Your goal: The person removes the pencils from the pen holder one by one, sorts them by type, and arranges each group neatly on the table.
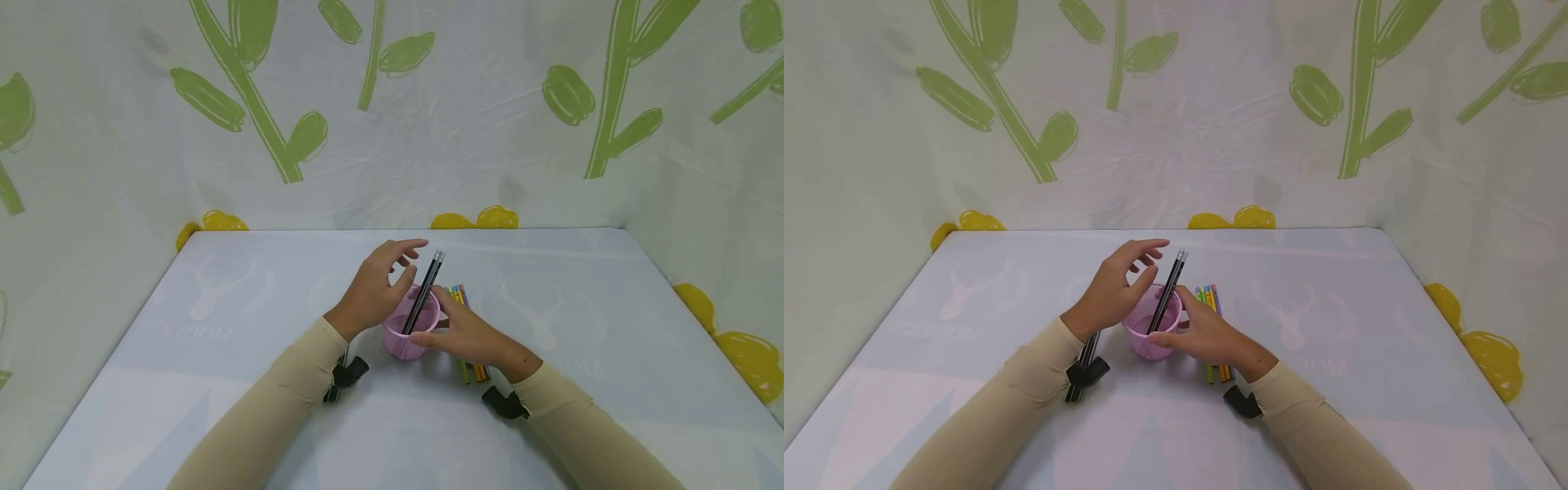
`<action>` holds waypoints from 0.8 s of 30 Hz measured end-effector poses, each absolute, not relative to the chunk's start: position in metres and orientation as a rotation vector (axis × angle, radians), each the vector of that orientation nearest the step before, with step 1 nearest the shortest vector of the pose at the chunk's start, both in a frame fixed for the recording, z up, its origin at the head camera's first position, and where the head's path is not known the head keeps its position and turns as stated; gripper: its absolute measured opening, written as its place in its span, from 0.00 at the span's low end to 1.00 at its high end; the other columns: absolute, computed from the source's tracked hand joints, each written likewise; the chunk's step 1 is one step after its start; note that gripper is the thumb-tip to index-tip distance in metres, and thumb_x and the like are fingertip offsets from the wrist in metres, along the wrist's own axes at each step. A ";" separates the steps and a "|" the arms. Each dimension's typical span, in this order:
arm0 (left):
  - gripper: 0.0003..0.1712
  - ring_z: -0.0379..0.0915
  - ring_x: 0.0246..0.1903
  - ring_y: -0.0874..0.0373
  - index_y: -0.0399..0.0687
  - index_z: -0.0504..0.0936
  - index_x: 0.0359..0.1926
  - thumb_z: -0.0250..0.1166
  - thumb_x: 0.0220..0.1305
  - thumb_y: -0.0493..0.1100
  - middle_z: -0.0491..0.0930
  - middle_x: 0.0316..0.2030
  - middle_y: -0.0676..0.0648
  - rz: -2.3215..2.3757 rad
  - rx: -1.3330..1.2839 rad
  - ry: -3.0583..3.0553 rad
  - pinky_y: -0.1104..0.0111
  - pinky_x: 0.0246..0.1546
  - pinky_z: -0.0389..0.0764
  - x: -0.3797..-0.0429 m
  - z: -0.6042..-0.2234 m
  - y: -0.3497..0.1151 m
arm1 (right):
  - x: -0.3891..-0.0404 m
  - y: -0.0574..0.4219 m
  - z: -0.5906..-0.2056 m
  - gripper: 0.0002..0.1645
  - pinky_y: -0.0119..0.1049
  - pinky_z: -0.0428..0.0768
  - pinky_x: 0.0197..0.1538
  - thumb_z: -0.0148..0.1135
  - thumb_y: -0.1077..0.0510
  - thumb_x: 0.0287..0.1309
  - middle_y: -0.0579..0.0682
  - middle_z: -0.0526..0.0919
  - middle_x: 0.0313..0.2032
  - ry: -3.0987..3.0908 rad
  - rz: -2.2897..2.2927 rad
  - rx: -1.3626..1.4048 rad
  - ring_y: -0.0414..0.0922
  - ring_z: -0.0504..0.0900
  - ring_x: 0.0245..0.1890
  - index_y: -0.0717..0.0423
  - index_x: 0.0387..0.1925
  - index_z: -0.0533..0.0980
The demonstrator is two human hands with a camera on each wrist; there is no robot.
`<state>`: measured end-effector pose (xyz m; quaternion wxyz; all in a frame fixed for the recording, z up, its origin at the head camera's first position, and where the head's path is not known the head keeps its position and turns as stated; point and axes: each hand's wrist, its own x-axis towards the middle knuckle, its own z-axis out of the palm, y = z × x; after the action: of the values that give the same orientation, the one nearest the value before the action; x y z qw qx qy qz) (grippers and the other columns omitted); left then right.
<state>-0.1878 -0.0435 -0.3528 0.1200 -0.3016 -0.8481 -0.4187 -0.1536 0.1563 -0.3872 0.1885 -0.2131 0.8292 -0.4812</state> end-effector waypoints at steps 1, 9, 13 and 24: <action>0.24 0.77 0.51 0.53 0.52 0.72 0.68 0.55 0.72 0.38 0.80 0.50 0.47 -1.212 -0.894 -2.481 0.62 0.50 0.78 -0.189 -0.353 -0.042 | -0.154 0.157 -0.387 0.52 0.56 0.72 0.66 0.69 0.41 0.59 0.50 0.67 0.70 2.327 -1.355 -0.603 0.48 0.70 0.69 0.46 0.75 0.51; 0.27 0.77 0.50 0.53 0.53 0.70 0.71 0.55 0.72 0.38 0.79 0.52 0.46 -1.177 -0.952 -2.492 0.61 0.52 0.78 -0.194 -0.355 -0.033 | -0.155 0.158 -0.389 0.52 0.55 0.72 0.67 0.68 0.41 0.60 0.49 0.68 0.69 2.305 -1.365 -0.622 0.47 0.71 0.68 0.43 0.76 0.49; 0.28 0.77 0.49 0.52 0.53 0.69 0.71 0.55 0.72 0.38 0.79 0.53 0.43 -1.188 -0.969 -2.483 0.62 0.46 0.81 -0.195 -0.358 -0.030 | -0.155 0.158 -0.389 0.55 0.54 0.73 0.67 0.69 0.42 0.60 0.46 0.67 0.70 2.301 -1.372 -0.622 0.46 0.71 0.67 0.43 0.77 0.46; 0.27 0.77 0.48 0.51 0.54 0.71 0.70 0.56 0.72 0.39 0.80 0.53 0.45 -1.152 -0.943 -2.473 0.56 0.48 0.81 -0.192 -0.362 -0.028 | -0.154 0.158 -0.387 0.57 0.54 0.72 0.67 0.68 0.40 0.60 0.46 0.59 0.74 2.344 -1.319 -0.587 0.47 0.69 0.69 0.42 0.78 0.44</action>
<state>-0.1924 -0.0279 -0.3617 0.1271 -0.3239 -0.8498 -0.3959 -0.1535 0.1578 -0.3867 0.1928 -0.2091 0.8355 -0.4702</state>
